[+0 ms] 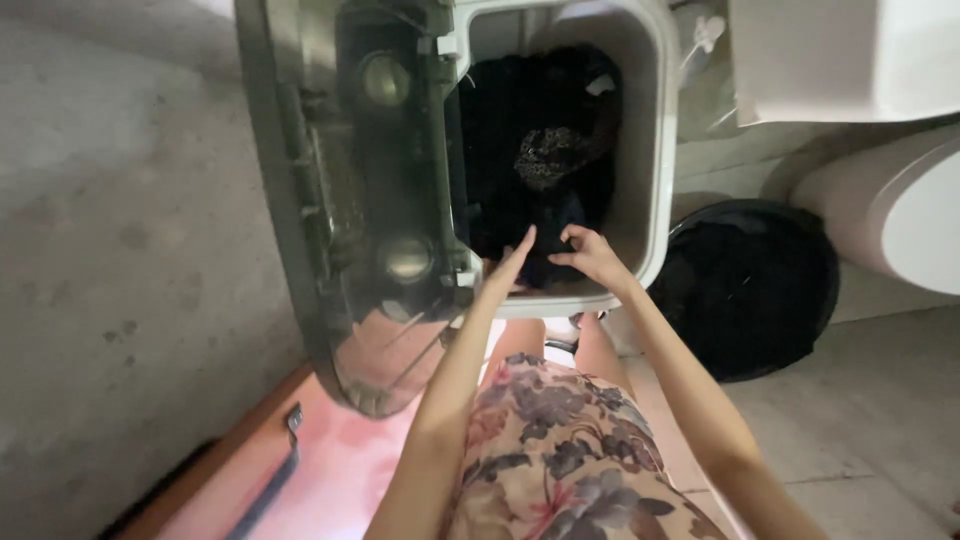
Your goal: Unloading wet clothes from a small washing machine into a bucket.
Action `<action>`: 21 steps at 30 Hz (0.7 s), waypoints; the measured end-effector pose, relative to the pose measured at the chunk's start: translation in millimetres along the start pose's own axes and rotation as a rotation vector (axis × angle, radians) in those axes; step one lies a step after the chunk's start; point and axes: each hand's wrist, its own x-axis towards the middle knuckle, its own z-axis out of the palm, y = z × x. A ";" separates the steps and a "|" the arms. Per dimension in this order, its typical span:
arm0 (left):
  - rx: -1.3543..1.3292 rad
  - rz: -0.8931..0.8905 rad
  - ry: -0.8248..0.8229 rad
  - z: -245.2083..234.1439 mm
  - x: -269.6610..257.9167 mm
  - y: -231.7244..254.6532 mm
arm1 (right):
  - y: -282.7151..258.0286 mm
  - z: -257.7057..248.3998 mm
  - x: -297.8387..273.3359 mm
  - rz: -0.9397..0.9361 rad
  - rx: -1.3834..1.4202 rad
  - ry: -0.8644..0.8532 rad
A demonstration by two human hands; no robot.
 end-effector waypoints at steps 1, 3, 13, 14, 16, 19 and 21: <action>-0.004 0.012 -0.001 7.2 -21.8 9.8 | -17.5 -6.5 -18.9 -0.010 -0.007 0.003; -0.246 0.408 -0.277 18.4 -64.4 29.1 | -51.6 -16.3 -54.8 -0.029 0.071 0.075; -0.539 0.560 -0.509 37.8 -163.3 33.9 | -84.0 -81.1 -134.3 -0.272 0.100 0.237; -0.487 0.623 -0.498 37.2 -173.6 34.8 | -76.4 -87.3 -137.2 -0.234 0.125 0.191; -0.435 0.691 -0.489 34.7 -186.6 37.6 | -77.8 -100.1 -149.1 -0.201 0.147 0.147; -0.155 0.917 -0.159 28.6 -201.9 45.0 | -88.7 -113.6 -171.3 -0.021 0.296 0.072; 0.109 1.118 0.081 26.1 -220.5 55.3 | -76.1 -118.4 -177.9 -0.376 0.109 0.283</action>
